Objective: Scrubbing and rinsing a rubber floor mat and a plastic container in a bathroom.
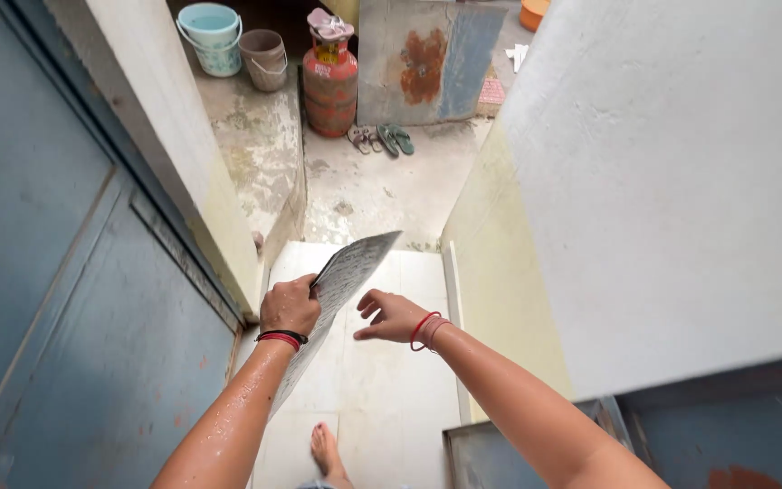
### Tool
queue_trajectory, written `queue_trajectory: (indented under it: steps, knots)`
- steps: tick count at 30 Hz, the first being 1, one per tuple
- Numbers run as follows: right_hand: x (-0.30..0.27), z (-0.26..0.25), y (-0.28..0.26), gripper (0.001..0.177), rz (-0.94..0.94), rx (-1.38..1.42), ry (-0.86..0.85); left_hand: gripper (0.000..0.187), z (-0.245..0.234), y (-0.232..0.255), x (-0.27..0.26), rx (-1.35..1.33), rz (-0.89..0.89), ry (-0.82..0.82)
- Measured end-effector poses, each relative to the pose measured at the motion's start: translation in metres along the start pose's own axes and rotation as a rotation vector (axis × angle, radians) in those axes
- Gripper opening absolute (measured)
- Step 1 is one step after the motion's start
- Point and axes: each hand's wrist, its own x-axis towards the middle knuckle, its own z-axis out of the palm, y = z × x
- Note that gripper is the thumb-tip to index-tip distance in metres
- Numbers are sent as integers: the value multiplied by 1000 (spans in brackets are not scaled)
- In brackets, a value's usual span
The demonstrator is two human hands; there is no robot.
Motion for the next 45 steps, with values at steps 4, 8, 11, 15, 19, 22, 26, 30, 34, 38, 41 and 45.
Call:
queue_trajectory:
  steps: [4,8,11,15,19,22,26,30,34,38,41,45]
  knots:
    - [105,-28,-14,110,-17,0,-62,26,-4,12,129,-54,90,116]
    - [199,-54,-41,132,-36,95,193,24,-14,43,255,-169,174,235]
    - [260,-85,-46,125,76,197,394,25,-26,76,321,-242,191,256]
    - [335,-157,-10,88,245,197,673,26,-38,126,410,-419,161,287]
    - [392,-235,21,72,136,175,803,24,-18,146,498,-576,144,358]
    - [442,-300,51,74,64,131,850,28,-13,169,570,-656,184,407]
    - [484,-377,77,82,-29,0,845,28,-8,193,643,-723,129,363]
    - [543,-445,103,74,-126,-31,864,41,-17,200,720,-889,280,237]
    - [581,-490,114,62,-60,-32,810,58,64,123,861,-983,279,40]
    - [606,-539,128,54,-179,-104,715,61,204,-22,1015,-706,-217,-123]
    - [610,-573,129,48,-201,-76,688,57,231,-68,1053,-607,-411,-180]
    - [623,-624,160,38,-193,44,670,74,272,-88,1117,-558,-573,-224]
